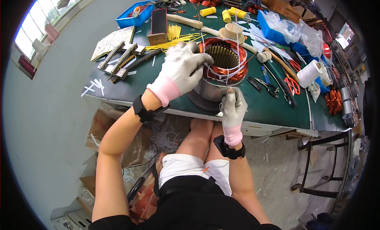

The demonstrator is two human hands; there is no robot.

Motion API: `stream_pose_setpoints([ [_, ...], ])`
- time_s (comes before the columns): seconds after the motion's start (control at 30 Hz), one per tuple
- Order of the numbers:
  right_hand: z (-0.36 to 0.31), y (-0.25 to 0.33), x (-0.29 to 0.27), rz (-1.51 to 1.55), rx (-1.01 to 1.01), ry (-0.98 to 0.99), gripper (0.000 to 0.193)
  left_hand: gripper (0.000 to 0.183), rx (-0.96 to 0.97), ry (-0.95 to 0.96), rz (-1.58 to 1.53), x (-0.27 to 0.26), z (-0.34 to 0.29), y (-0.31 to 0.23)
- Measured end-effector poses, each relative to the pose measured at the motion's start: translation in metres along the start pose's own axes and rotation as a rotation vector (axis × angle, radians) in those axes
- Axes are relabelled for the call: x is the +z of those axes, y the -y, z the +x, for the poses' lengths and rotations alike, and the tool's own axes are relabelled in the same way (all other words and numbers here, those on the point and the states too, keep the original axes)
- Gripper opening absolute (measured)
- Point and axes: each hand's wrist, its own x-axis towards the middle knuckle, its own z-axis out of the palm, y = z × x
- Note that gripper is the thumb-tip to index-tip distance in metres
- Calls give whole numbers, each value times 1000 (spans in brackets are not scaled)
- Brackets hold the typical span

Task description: Winding and securing copper wire coils on a motor stator using string.

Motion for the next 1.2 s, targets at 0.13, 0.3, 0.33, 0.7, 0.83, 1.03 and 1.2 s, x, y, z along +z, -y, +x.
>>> stream_pose_setpoints([
  [0.13, -1, -3, 10, 30, -29, -49, 25, 29, 202, -512, 47, 20, 1, -20],
  [0.3, 2, 51, -18, 1297, 539, 308, 11, 2, 365, -673, -81, 81, 23, -16],
  [0.33, 17, 72, -13, 1358, 657, 265, 9, 4, 378, -698, -85, 83, 22, -12],
  [0.7, 18, 92, -8, 1045, 632, 230, 11, 7, 399, -652, -131, 86, 20, -6],
  [0.83, 0, 66, 4, 819, 492, 222, 12, 6, 427, -599, -206, 79, 28, 9],
  [1.03, -20, 40, 1, 823, 450, 134, 15, 15, 315, -343, -275, 56, 22, -8],
  [1.2, -23, 36, 5, 770, 431, 123, 16, 19, 219, -338, -251, 55, 18, -18],
])
